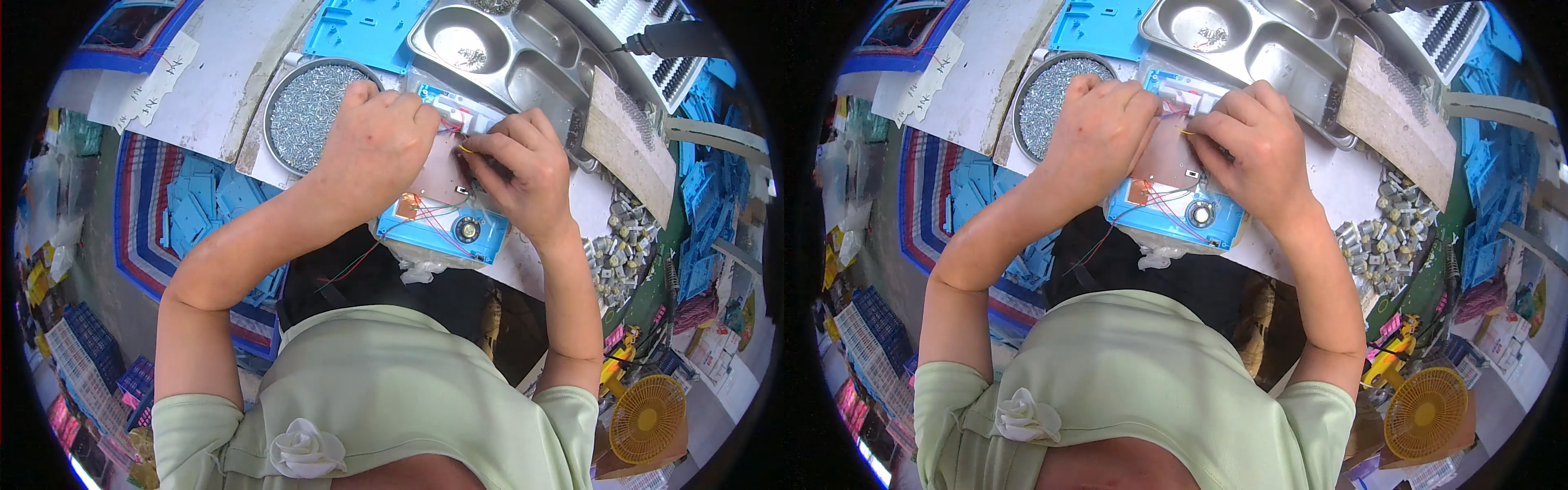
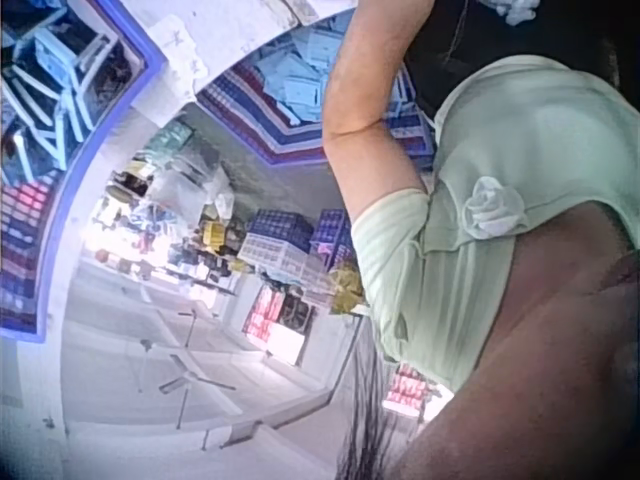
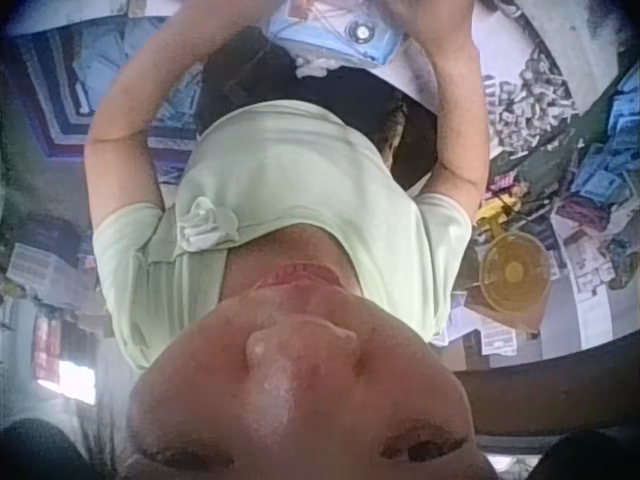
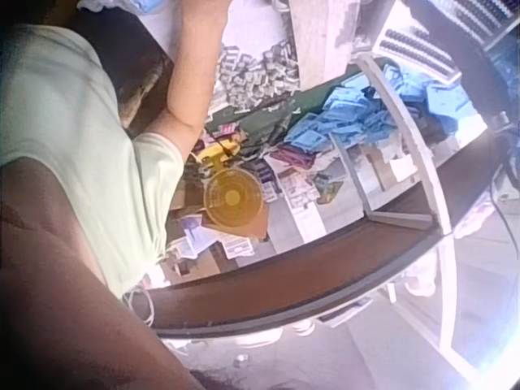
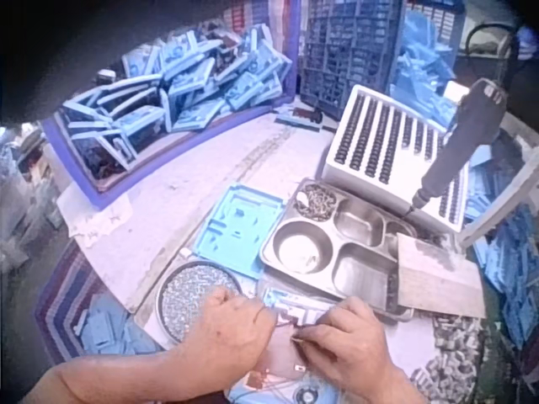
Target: Assembling and soldering components into a small blue plastic electronic device.
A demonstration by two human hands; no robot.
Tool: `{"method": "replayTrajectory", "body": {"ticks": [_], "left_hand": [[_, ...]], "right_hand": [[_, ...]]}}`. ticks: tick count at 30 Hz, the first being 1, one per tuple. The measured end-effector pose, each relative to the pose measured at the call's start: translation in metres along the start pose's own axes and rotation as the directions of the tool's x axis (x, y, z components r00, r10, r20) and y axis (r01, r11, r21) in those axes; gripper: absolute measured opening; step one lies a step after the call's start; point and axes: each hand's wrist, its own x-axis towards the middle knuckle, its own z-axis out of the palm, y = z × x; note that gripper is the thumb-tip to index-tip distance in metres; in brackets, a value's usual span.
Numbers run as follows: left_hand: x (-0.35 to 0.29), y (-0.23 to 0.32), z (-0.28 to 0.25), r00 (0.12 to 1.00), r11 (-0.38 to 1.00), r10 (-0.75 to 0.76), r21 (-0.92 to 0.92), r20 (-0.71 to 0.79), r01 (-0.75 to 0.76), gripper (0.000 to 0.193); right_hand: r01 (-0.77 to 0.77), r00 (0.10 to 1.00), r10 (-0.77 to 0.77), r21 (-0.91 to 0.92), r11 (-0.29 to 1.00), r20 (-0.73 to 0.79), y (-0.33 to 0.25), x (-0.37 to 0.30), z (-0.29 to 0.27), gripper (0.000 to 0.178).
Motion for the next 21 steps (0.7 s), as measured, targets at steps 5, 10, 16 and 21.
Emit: {"method": "replayTrajectory", "body": {"ticks": [5,10,16,21], "left_hand": [[-0.006,0.021,0.008,0.998,0.964,-0.020,-0.264,-0.055,0.005,0.013],[-0.013,0.023,0.014,0.984,0.901,-0.156,-0.421,-0.088,0.105,0.012],[-0.013,0.019,0.014,0.974,0.813,-0.221,-0.561,-0.054,0.153,0.013],[-0.016,0.017,0.005,0.972,0.743,-0.235,-0.645,-0.004,0.177,0.025]], "right_hand": [[0.037,0.998,-0.035,0.028,0.999,-0.057,0.003,-0.003,0.003,0.022],[0.095,0.991,-0.094,0.007,0.995,-0.095,0.002,-0.003,0.003,0.025],[0.084,0.988,-0.089,-0.040,0.996,-0.129,-0.002,-0.004,0.012,0.026],[-0.099,0.976,0.124,0.142,0.985,-0.177,-0.001,-0.011,0.002,0.019]]}}
